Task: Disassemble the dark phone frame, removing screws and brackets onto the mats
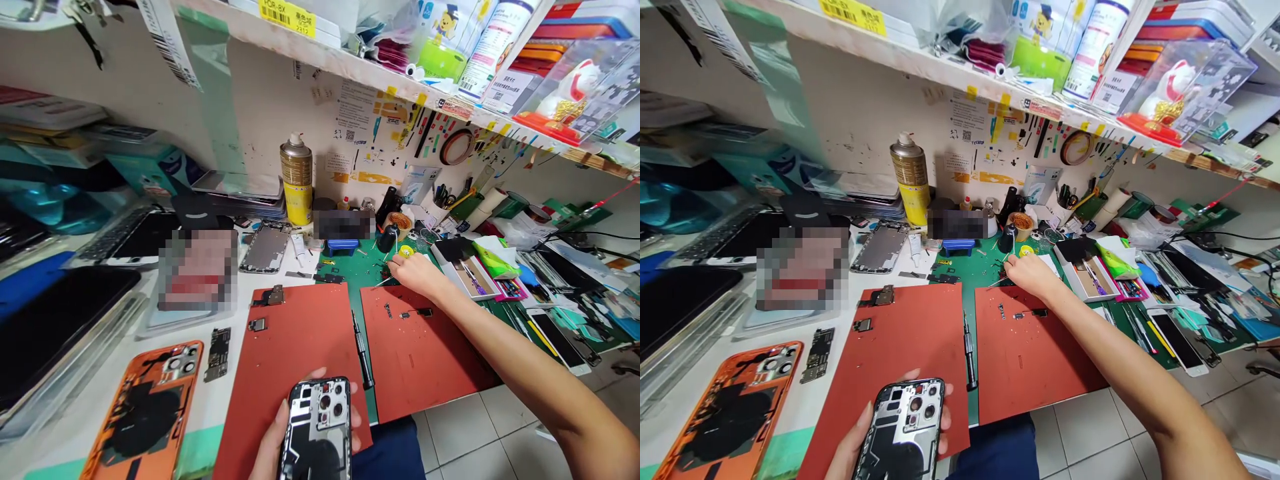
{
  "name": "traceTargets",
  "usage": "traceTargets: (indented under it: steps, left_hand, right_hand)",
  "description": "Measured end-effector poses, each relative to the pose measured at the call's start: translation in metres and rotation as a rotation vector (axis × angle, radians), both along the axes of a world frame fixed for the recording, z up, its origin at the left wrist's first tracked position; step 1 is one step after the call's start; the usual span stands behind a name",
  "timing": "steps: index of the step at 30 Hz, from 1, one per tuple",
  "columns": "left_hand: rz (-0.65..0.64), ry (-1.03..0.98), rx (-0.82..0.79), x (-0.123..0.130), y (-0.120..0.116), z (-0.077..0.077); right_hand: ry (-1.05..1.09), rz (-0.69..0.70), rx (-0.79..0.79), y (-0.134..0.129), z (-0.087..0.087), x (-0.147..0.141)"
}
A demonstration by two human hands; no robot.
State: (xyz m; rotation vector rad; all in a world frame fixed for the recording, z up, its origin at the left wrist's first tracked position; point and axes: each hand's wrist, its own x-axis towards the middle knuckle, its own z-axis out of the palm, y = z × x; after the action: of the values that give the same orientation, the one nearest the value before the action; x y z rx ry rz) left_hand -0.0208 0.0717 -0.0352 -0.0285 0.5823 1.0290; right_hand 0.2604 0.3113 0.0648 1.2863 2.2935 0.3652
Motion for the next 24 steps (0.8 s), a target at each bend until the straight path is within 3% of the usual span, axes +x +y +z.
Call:
traceTargets:
  steps: [11,18,21,24]
  left_hand:
    - [0.066,0.072,0.044,-0.001,-0.002,0.006]
    - [-0.028,-0.014,0.011,-0.006,0.002,0.001]
    - [0.017,-0.011,0.025,-0.006,0.005,-0.001]
    - [0.018,0.005,0.044,-0.008,0.007,0.002]
  right_hand:
    - [0.021,0.125,-0.023,0.015,0.001,-0.038]
    - [0.122,0.076,-0.036,0.017,0.005,-0.04]
    - [0.232,-0.013,0.003,0.004,0.018,-0.034]
    - [0.401,-0.121,0.034,-0.036,0.035,-0.029]
